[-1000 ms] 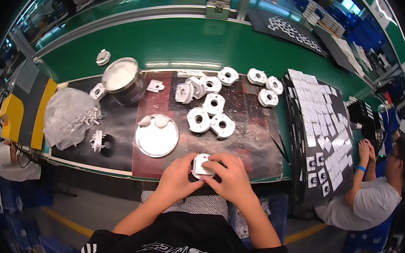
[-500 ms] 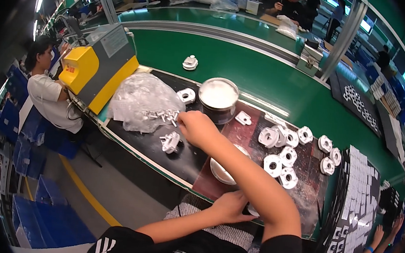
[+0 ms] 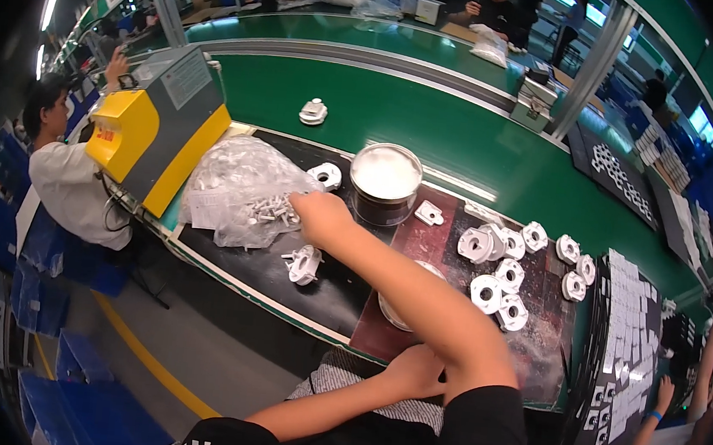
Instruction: Assembling lighting components by applying paste to metal plates and inserting them into plastic housings at a factory station.
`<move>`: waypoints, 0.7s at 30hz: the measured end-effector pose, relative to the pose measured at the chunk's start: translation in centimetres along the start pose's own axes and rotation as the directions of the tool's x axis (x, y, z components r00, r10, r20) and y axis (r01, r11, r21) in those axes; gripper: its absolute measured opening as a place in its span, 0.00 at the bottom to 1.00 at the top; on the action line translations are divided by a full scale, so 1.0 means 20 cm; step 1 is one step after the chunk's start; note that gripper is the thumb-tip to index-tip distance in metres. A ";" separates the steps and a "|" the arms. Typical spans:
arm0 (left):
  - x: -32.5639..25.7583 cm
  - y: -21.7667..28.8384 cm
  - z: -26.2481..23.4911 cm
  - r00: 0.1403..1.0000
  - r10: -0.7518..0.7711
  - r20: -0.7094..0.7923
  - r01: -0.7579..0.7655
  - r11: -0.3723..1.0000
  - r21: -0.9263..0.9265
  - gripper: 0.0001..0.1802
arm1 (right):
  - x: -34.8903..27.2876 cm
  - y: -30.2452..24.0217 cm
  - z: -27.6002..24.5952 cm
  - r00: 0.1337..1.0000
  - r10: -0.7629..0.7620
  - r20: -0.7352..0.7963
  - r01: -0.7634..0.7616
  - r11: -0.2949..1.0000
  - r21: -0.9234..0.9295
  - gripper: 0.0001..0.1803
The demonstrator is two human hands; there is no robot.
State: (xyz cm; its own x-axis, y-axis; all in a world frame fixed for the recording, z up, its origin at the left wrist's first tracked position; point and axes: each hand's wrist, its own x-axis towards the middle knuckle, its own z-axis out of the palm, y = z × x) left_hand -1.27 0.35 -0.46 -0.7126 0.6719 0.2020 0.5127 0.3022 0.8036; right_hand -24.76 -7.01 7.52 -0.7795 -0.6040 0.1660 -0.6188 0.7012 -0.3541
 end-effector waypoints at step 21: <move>0.00 0.04 -0.04 0.994 0.080 -0.069 -0.070 0.988 0.140 0.41 | -1.16 0.44 -0.42 0.979 0.188 -0.080 -0.187 0.982 0.023 0.14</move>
State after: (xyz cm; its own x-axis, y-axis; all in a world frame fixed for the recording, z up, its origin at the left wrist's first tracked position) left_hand -1.31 0.09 0.71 -0.7004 0.6458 0.3040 0.6234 0.3461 0.7011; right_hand -13.05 16.41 8.36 -0.8872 -0.4292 0.1691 -0.4598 0.7930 -0.3996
